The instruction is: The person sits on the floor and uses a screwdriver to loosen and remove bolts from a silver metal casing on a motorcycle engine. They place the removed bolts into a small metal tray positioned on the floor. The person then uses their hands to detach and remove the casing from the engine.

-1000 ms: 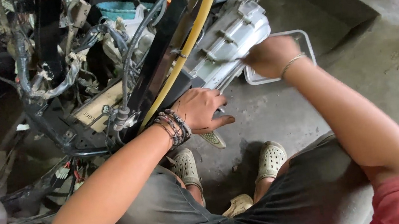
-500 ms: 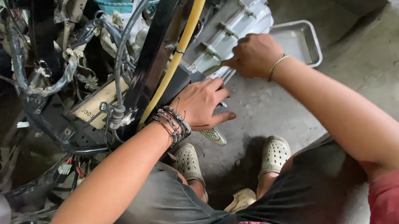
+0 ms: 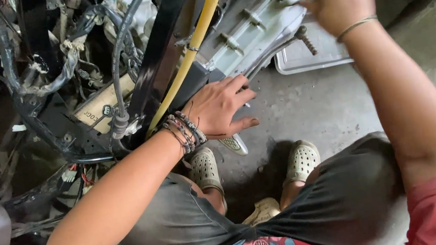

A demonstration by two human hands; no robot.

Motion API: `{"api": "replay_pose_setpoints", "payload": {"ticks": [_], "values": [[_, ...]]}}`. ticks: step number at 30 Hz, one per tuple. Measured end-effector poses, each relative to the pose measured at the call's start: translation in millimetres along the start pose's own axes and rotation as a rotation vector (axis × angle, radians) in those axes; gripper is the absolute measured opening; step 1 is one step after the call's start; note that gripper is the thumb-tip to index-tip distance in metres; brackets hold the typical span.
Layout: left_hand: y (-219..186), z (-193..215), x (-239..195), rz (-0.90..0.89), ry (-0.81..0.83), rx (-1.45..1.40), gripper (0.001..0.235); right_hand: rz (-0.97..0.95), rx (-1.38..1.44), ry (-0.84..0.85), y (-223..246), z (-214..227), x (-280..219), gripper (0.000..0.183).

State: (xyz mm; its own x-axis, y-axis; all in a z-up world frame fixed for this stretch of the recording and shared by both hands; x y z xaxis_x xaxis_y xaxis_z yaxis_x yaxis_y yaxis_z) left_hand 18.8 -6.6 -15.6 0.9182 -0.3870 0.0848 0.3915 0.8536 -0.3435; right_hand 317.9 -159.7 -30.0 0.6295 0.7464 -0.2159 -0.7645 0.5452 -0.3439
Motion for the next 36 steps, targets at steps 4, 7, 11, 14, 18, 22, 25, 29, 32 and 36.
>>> {"api": "replay_pose_setpoints", "payload": {"ticks": [4, 7, 11, 14, 18, 22, 25, 29, 32, 36], "values": [[2.6, 3.4, 3.7, -0.012, 0.006, -0.003, 0.065, -0.159, 0.238, -0.134, -49.4, -54.1, 5.1, 0.069], [2.4, 4.7, 5.0, -0.046, -0.024, -0.037, 0.068, 0.087, 0.246, -0.109, -3.4, -17.5, -4.8, 0.066], [1.3, 6.4, 5.3, -0.046, -0.017, -0.039, 0.068, 0.126, 0.266, -0.2, -27.6, -47.3, 22.6, 0.067], [1.1, 8.0, 5.4, -0.051, -0.038, -0.039, 0.064, -0.267, 0.191, -0.047, -85.1, -95.3, 36.9, 0.071], [1.5, 10.6, 7.2, -0.034, -0.009, -0.06, 0.063, -0.262, 0.466, -0.121, -63.3, -68.4, 22.1, 0.067], [-1.9, 13.9, 8.2, -0.029, -0.007, -0.062, 0.066, -0.086, 0.648, 0.118, -12.3, -32.7, 13.8, 0.072], [0.0, 9.7, 6.6, -0.025, -0.019, -0.067, 0.066, -0.441, 0.4, 0.171, -52.9, -63.2, 36.9, 0.077], [-0.8, 10.8, 8.1, -0.02, -0.011, -0.058, 0.064, -0.513, 0.674, -0.06, -61.3, -63.7, 34.9, 0.066], [-2.6, 11.0, 9.1, -0.013, 0.013, -0.057, 0.065, -0.322, 0.844, 0.016, -27.7, -41.7, 26.1, 0.071], [-2.4, 10.4, 5.7, 0.04, 0.114, -0.085, 0.054, -0.411, 0.649, 0.096, -41.6, -93.3, 39.3, 0.063]]}}
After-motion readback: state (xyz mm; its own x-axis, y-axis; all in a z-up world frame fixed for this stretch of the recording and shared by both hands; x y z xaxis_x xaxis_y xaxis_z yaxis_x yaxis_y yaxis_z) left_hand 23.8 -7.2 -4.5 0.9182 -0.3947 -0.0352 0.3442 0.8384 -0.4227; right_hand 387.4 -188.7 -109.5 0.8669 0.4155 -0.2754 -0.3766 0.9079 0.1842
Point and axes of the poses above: each hand's wrist, its own x-axis towards the middle knuckle, its own z-axis out of the back of the hand, y = z × x, the point moved 2 cm from there along x, towards the middle knuckle, and after that the axes turned 6 degrees about y, right-handed, at the moved point
